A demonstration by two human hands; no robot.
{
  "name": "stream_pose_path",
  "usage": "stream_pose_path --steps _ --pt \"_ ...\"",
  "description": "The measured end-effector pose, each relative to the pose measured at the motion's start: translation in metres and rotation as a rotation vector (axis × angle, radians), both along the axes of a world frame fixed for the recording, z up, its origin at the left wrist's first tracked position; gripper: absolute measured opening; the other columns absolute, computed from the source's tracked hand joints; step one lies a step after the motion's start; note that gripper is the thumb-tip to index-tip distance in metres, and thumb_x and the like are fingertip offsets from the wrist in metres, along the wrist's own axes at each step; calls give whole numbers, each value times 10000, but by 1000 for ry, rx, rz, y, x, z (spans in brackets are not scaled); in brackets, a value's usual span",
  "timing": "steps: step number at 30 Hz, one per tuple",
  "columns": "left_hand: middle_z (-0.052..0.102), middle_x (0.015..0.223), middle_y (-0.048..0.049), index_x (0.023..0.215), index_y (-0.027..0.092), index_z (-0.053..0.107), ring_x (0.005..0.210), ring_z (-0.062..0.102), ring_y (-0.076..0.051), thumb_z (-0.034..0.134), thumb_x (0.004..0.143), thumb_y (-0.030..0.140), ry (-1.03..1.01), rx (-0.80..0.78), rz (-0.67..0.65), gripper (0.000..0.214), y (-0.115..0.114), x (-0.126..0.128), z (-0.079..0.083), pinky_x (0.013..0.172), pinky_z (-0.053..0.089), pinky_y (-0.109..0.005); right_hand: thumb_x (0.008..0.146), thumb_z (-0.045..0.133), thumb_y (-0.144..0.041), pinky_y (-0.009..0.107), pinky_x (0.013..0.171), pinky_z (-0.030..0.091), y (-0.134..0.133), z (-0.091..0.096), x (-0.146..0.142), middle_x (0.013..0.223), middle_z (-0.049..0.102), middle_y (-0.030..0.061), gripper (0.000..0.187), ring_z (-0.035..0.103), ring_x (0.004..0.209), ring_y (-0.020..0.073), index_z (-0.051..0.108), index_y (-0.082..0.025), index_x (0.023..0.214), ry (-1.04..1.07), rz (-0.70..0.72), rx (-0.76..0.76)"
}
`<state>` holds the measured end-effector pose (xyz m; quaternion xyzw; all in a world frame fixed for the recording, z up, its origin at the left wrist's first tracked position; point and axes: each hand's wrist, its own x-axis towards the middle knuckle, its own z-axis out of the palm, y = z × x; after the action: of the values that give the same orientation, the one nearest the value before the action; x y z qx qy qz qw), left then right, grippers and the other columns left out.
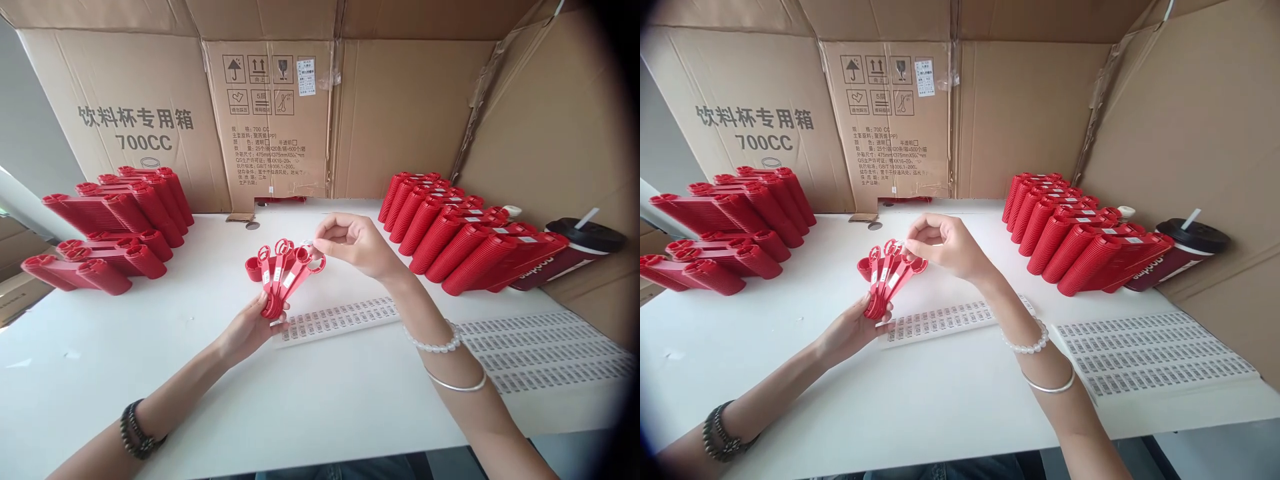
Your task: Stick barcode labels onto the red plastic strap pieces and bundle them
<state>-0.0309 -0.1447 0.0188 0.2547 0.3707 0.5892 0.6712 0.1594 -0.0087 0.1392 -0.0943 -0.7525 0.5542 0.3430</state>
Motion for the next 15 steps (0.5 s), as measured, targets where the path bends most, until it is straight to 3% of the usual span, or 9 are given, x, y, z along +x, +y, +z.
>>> stream_pose_path --steps 3,7,11,15 --pt "592 891 -49 944 196 624 721 528 -133 528 902 400 -6 0 6 230 1 0 0 767 504 -347 779 678 -258 310 730 535 1 1 3 801 678 17 158 660 753 143 590 -165 871 -69 7 -7" --pt "598 876 -51 920 192 628 693 529 -134 541 891 413 23 10 5 239 1 -1 -1 740 496 -339 744 718 -269 332 773 532 4 4 6 879 689 20 344 660 825 158 558 -188 1037 -188 38 66" --pt "616 816 -62 899 173 634 618 515 -123 505 906 436 97 46 -55 293 0 -3 -4 701 472 -315 762 704 -375 325 798 513 3 5 8 949 667 41 279 635 871 162 611 -174 931 -248 60 208" --pt "626 788 -64 889 165 632 567 480 -105 501 909 432 117 91 -91 298 -2 -2 -2 677 457 -299 832 603 -478 278 685 485 -2 4 9 879 649 29 305 605 776 142 620 -178 883 -401 140 244"
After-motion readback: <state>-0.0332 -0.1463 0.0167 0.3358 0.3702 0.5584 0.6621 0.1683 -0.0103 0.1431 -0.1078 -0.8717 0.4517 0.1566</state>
